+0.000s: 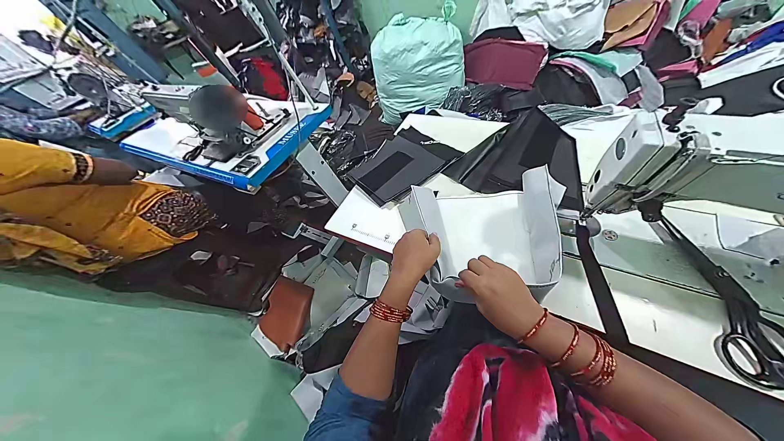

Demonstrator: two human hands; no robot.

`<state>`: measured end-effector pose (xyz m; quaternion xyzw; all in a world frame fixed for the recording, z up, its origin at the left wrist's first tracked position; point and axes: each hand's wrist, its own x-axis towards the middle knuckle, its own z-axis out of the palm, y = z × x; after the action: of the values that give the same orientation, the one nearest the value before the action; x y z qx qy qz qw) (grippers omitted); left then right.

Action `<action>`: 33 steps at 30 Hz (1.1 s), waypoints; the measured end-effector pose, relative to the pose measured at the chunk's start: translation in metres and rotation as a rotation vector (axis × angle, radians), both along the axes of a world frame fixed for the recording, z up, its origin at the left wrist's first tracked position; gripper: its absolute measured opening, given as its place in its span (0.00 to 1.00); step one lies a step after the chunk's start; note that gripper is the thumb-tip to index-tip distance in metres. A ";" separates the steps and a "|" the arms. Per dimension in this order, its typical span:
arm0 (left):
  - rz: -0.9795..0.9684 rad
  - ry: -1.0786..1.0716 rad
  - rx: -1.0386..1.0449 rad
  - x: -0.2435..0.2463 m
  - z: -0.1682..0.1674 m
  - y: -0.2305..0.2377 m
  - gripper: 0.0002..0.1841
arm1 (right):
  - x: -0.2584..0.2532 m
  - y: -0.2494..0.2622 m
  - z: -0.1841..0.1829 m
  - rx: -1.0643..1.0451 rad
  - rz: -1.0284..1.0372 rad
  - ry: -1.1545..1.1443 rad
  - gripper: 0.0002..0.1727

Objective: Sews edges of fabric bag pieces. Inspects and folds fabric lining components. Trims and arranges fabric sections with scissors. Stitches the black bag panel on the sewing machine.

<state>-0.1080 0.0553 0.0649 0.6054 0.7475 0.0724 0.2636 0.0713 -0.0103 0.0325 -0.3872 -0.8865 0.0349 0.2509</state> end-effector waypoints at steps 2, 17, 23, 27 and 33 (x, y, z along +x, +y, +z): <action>0.033 -0.046 0.043 -0.006 0.000 0.003 0.25 | 0.007 -0.003 -0.004 0.127 -0.002 0.099 0.14; 0.091 -0.388 0.326 0.003 -0.023 0.008 0.28 | 0.100 0.031 0.032 -0.232 -0.605 0.228 0.34; 0.007 -0.234 0.164 0.025 -0.003 0.014 0.38 | 0.092 0.072 0.046 -0.843 -0.515 0.154 0.36; -0.084 -0.148 0.082 0.051 0.009 0.007 0.41 | 0.065 0.056 0.052 -0.840 -0.395 0.018 0.37; -0.232 -0.187 -0.051 0.056 -0.027 0.015 0.28 | 0.059 0.057 0.011 -0.956 -0.278 -0.028 0.33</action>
<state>-0.0521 0.0699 0.0376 0.6716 0.6461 0.0784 0.3541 0.1307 0.0466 0.0436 -0.5739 -0.7146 0.3984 0.0357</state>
